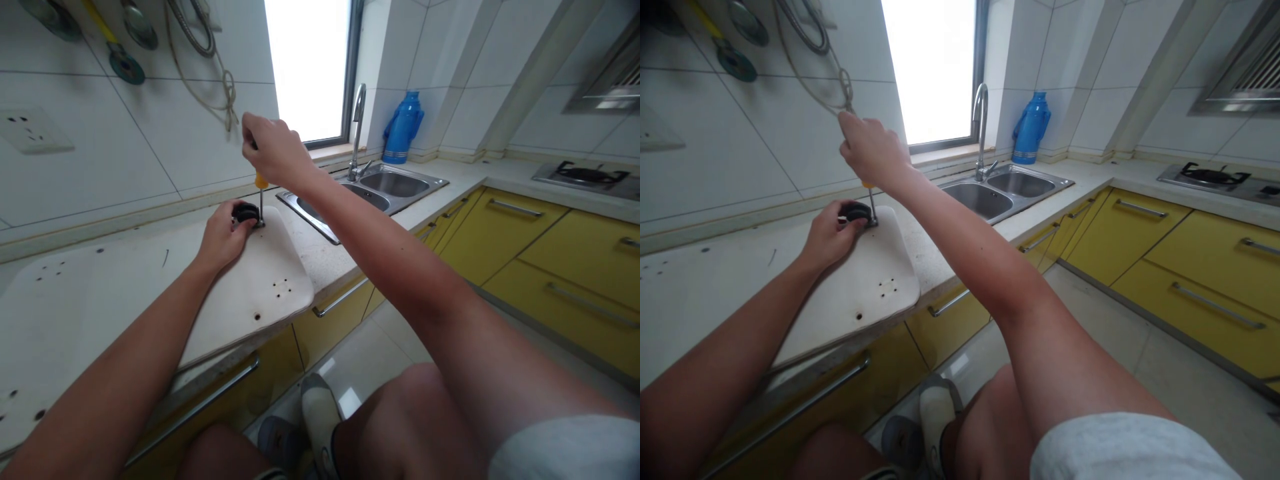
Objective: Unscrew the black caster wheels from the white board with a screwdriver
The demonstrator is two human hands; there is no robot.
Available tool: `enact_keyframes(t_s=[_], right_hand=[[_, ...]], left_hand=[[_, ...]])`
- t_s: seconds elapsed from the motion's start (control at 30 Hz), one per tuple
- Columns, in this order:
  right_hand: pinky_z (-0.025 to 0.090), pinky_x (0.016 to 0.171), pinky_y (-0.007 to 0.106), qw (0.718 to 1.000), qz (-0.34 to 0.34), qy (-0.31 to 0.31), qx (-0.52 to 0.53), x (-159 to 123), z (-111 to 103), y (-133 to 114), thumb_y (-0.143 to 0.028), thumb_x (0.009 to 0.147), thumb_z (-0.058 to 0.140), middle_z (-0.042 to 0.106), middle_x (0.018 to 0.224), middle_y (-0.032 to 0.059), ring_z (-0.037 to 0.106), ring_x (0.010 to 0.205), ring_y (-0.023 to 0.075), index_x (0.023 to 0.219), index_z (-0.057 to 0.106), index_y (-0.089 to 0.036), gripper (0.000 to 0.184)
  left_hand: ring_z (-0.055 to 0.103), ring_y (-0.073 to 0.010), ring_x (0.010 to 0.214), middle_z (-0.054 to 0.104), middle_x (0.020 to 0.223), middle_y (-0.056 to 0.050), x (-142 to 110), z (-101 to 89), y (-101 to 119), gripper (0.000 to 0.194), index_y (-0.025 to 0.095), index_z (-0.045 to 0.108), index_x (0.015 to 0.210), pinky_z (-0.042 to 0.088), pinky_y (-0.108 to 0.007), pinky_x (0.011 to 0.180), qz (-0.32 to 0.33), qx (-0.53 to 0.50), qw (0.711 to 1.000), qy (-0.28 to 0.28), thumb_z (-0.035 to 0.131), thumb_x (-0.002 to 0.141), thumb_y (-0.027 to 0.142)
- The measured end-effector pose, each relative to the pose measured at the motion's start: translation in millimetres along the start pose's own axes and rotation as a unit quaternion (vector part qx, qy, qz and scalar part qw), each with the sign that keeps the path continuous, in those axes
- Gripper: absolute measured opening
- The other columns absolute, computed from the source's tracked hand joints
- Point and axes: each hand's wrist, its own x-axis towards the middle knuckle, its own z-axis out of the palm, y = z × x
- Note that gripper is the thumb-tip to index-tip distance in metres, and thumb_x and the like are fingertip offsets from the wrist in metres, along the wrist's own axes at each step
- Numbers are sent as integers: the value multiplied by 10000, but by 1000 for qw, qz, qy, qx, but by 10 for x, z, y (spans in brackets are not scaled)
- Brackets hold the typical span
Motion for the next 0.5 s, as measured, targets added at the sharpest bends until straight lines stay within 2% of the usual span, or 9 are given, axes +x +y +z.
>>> enact_keyframes(t_s=[0.1,0.13,0.23,0.3,0.4,0.5], right_hand=[[469,965,445,994,-38,-20,97,-11,48,38,-303,914,589,638,1319,115,585,1088,241,1312,502,-229,414],[474,973,452,993,-44,-20,109,-16,64,46,-314,907,582,638,1341,120,593,1087,239,1343,484,-220,457],[477,971,470,996,-45,2,81,-30,99,49,-254,914,491,704,1283,95,627,1110,264,1303,517,-231,390],[488,971,446,995,-47,20,91,-40,109,37,-213,891,490,731,1293,80,655,1139,264,1309,531,-249,422],[516,942,411,994,-13,38,106,-62,110,4,-255,912,544,742,1325,108,681,1087,257,1331,513,-253,420],[503,861,402,998,19,29,55,-83,106,-33,-328,984,525,773,1180,104,687,981,274,1261,517,-257,287]], left_hand=[[740,-329,1143,794,1331,-124,-9,1,11,420,230,712,1317,598,-478,990,-8,0,1000,4,736,928,385],[740,-328,1137,795,1331,-125,-12,2,14,422,229,712,1318,598,-475,975,-9,1,1000,5,736,928,390],[742,-324,1130,796,1328,-128,-19,3,21,433,229,708,1324,599,-467,956,-8,0,1000,7,739,924,392],[743,-324,1133,794,1331,-132,-22,5,24,439,225,702,1331,600,-464,946,-10,-2,1000,7,734,928,395],[742,-337,1157,787,1339,-149,-26,9,28,451,207,695,1340,601,-491,980,-7,-4,1000,4,721,935,404],[740,-350,1179,780,1339,-161,-29,13,29,438,202,692,1330,596,-529,1040,3,-8,1000,3,711,940,400]])
